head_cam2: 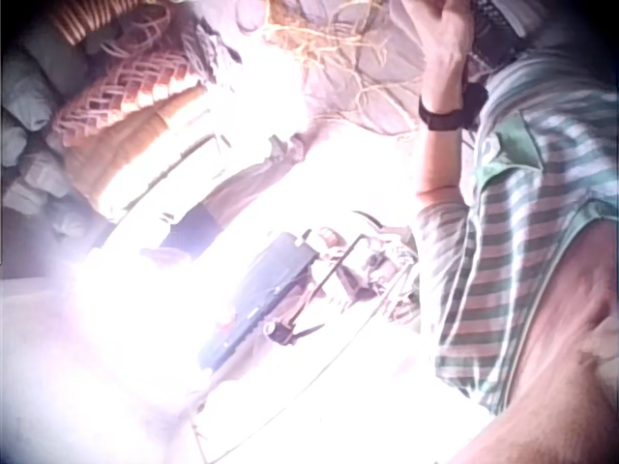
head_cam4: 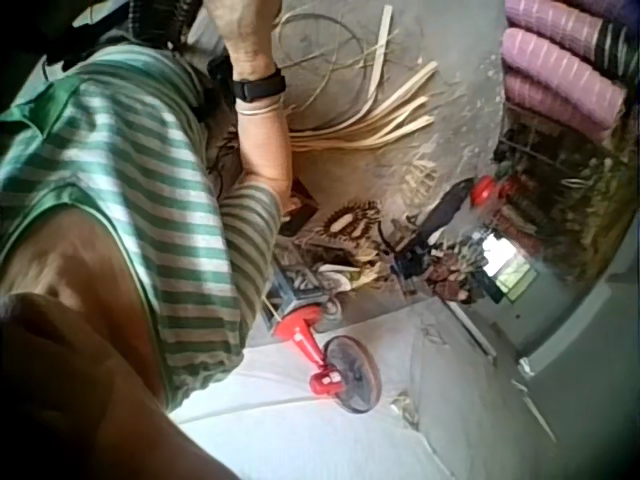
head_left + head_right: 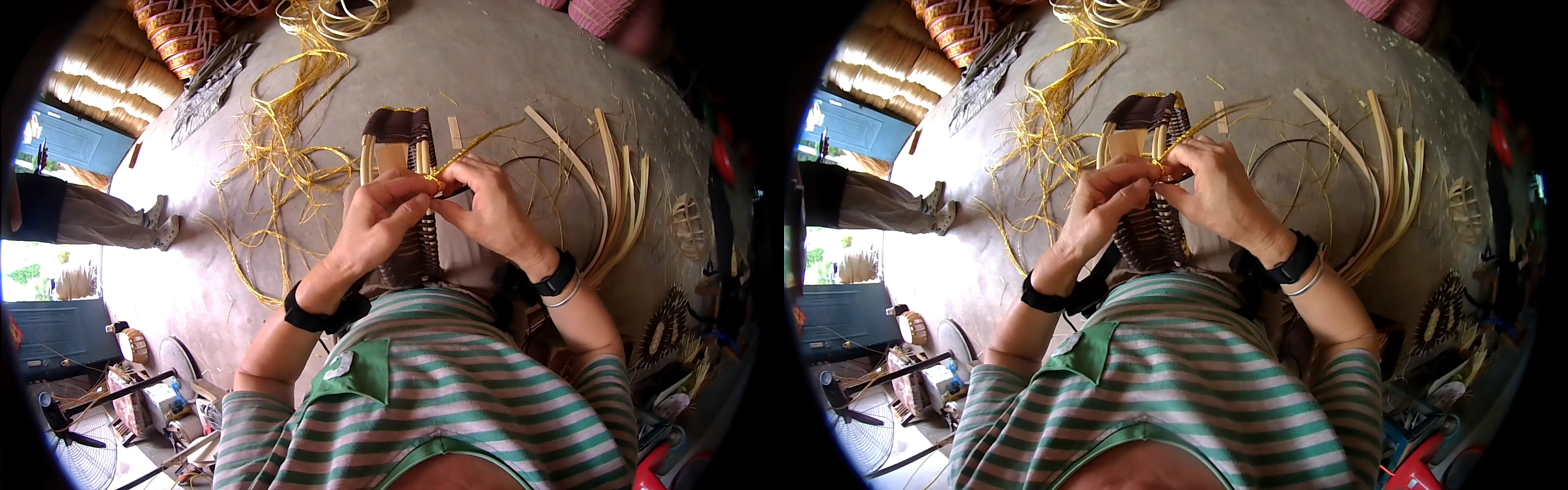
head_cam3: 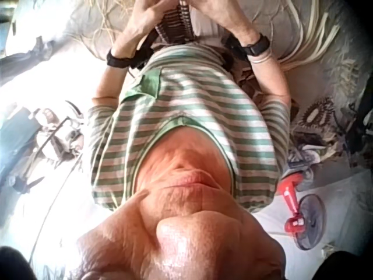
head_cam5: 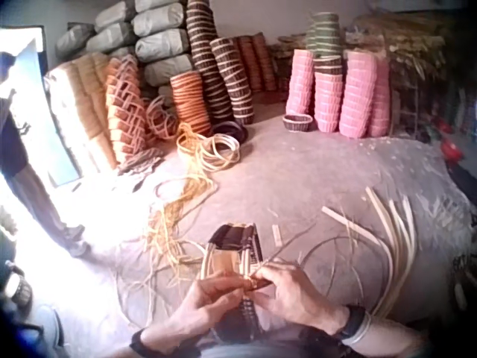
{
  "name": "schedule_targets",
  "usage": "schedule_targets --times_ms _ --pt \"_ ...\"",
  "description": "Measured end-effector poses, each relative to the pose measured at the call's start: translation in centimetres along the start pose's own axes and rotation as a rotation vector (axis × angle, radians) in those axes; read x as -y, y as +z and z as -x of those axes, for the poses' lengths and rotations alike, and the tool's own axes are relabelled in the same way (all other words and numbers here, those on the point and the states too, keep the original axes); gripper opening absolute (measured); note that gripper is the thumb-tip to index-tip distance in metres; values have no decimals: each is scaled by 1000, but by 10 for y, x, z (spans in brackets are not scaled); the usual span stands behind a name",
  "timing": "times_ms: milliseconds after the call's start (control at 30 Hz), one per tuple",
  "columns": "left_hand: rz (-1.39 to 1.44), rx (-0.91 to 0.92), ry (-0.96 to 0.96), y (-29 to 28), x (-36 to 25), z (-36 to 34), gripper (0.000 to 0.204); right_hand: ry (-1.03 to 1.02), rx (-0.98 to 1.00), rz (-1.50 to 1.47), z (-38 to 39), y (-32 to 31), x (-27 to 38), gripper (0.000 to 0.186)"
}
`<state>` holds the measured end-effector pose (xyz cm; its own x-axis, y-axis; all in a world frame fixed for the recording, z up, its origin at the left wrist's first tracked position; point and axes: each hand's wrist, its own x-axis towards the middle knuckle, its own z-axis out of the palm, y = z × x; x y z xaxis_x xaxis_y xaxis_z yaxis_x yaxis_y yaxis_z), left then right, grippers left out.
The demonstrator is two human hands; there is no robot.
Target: The person is weaving thin yellow strips of material around a circular frame to create a basket, using their hands and a small prying tool to secure the ends.
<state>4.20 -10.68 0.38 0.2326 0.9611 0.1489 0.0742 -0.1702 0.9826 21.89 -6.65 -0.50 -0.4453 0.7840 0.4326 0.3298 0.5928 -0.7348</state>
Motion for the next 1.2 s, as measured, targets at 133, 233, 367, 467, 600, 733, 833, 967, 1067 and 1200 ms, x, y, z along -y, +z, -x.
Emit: schedule_targets --times_ms 133,233,367,467,600,733,833,967,1067,1200 --pt "-321 10 163 -3 -13 -4 19 -18 -119 144 5 18 -7 13" --pt "-29 -38 8 -1 3 -4 22 28 -162 85 4 21 -10 11" --pt "314 -79 -192 0 15 -3 26 12 -162 34 3 20 -8 12" --pt "338 -98 -206 2 17 -3 26 -11 -149 114 3 14 -9 12" --pt "340 -98 -184 3 27 -6 24 109 -203 -32 4 17 -12 13" --pt "236 -31 -315 -3 11 -7 18 337 -182 -217 7 17 -27 16" --pt "168 123 -398 -14 10 -9 14 210 -183 -188 3 14 -35 19" --pt "257 79 -160 3 29 -1 16 201 -214 -77 -6 -1 -27 22" --pt "187 36 4 12 35 -1 17 252 30 226 -7 -24 -4 21" --pt "-78 23 169 15 22 -3 12 446 199 -479 -11 -28 6 27"
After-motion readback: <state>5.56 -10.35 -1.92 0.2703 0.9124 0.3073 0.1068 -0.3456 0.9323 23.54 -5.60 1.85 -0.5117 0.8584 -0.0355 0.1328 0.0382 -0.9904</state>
